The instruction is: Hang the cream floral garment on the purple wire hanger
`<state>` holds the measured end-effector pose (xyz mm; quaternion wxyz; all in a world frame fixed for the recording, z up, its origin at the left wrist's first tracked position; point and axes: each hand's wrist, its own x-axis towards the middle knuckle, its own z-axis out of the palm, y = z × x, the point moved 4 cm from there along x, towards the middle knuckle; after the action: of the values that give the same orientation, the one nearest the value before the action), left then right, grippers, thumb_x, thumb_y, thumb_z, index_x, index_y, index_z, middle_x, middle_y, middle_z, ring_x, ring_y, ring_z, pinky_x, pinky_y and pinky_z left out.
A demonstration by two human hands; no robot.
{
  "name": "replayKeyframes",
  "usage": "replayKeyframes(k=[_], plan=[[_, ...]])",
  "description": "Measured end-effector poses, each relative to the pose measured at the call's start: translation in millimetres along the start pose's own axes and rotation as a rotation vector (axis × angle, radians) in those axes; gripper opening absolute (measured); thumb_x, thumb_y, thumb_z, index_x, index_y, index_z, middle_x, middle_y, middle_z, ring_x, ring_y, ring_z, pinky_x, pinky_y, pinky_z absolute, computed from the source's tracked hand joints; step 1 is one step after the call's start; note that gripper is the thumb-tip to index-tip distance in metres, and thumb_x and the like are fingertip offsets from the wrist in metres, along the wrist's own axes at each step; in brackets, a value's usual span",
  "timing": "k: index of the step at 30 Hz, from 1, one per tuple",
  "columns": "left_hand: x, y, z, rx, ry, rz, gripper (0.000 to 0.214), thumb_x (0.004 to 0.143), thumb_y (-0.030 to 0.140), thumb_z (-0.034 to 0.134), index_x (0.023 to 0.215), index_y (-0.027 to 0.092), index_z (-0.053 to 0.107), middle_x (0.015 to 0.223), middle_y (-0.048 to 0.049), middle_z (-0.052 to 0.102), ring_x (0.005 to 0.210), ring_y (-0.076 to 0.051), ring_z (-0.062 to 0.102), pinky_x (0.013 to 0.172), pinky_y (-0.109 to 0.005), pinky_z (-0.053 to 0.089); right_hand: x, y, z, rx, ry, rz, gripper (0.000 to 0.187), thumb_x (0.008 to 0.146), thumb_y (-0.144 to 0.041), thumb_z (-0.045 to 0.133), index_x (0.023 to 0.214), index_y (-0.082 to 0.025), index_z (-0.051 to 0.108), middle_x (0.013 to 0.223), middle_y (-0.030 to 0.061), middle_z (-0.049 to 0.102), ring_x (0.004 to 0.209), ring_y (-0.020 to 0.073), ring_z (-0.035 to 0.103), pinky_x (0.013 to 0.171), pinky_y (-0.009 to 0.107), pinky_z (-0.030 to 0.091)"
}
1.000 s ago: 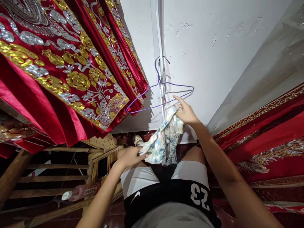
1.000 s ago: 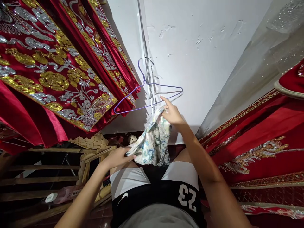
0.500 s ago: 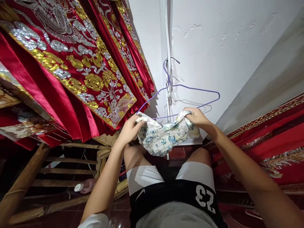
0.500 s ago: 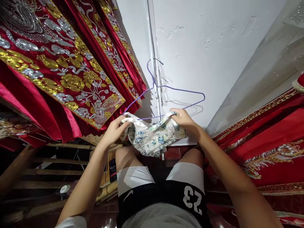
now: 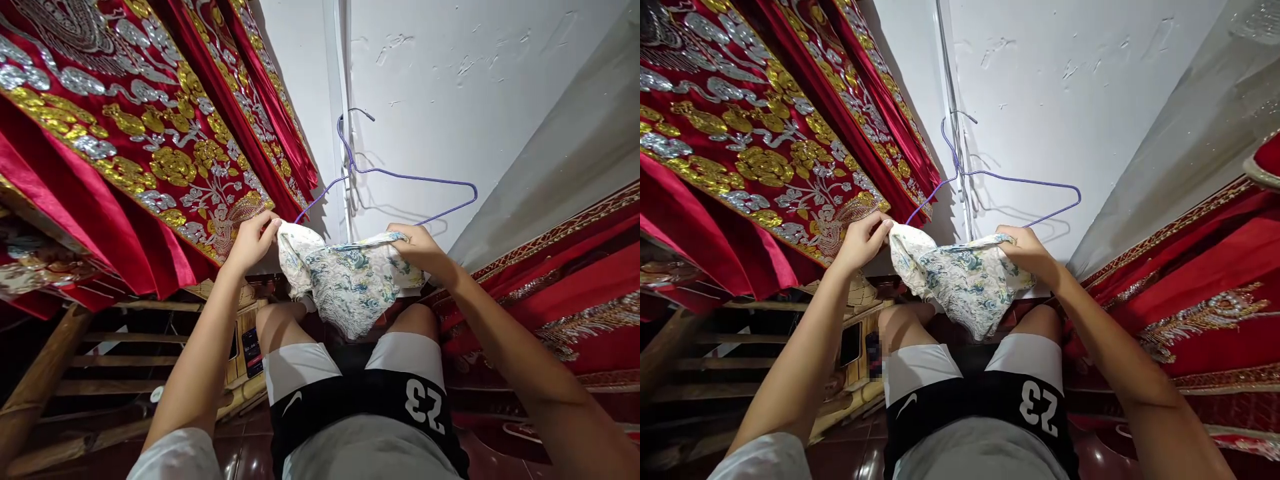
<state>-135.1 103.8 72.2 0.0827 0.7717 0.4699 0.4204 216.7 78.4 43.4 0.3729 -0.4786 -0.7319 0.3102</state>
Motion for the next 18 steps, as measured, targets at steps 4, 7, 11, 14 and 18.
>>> replayKeyframes(k=[4,7,11,14,18], plan=[[13.6,8.7,4.4,0.037,0.105,0.069,0.019,0.095,0.032,0.055,0.087,0.019,0.066,0.088,-0.0065,0.063,0.087,-0.022,0.057,0.086,-0.034,0.045,0.1,-0.2,5.2,0.000,-0.011,-0.019,0.017,0.084,-0.022,0.051,0.068,-0.021,0.048,0.062,-0.0027,0.042,0.060,0.0127,0.037,0.055,0.027,0.026],[34.0,38.4,16.1,0.053,0.165,0.114,0.017,0.096,0.029,0.053,0.088,0.020,0.065,0.096,-0.0090,0.062,0.099,-0.024,0.057,0.090,-0.035,0.045,-0.7,-4.3,14.4,0.027,-0.006,-0.014,0.015,0.082,-0.023,0.050,0.067,-0.021,0.047,0.062,-0.0028,0.042,0.059,0.0124,0.037,0.054,0.027,0.025],[46.8,78.5,33.4,0.065,0.142,0.131,0.018,0.100,0.028,0.048,0.092,0.021,0.063,0.083,-0.0051,0.062,0.081,-0.020,0.057,0.078,-0.032,0.044,-5.6,-10.4,16.7,0.094,-0.040,-0.010,0.010,0.076,-0.020,0.047,0.071,-0.020,0.056,0.066,-0.0011,0.052,0.061,0.0133,0.044,0.055,0.026,0.032],[42.6,83.7,36.4,0.077,0.152,0.114,0.019,0.100,0.029,0.048,0.093,0.021,0.064,0.067,0.0004,0.055,0.061,-0.016,0.048,0.065,-0.030,0.037,-12.1,-10.9,-5.1,0.037,0.123,-0.049,0.038,0.069,-0.017,0.051,0.101,-0.019,0.073,0.084,0.0032,0.068,0.068,0.0169,0.056,0.059,0.027,0.041],[39.3,71.8,31.4,0.106,0.164,0.123,0.019,0.096,0.029,0.051,0.089,0.021,0.067,0.060,0.0027,0.051,0.054,-0.014,0.043,0.059,-0.028,0.033,-19.2,-1.8,-57.1,-0.124,0.517,-0.057,0.083,0.070,-0.016,0.061,0.152,-0.021,0.049,0.081,0.0022,0.070,0.064,0.0184,0.057,0.059,0.030,0.044]])
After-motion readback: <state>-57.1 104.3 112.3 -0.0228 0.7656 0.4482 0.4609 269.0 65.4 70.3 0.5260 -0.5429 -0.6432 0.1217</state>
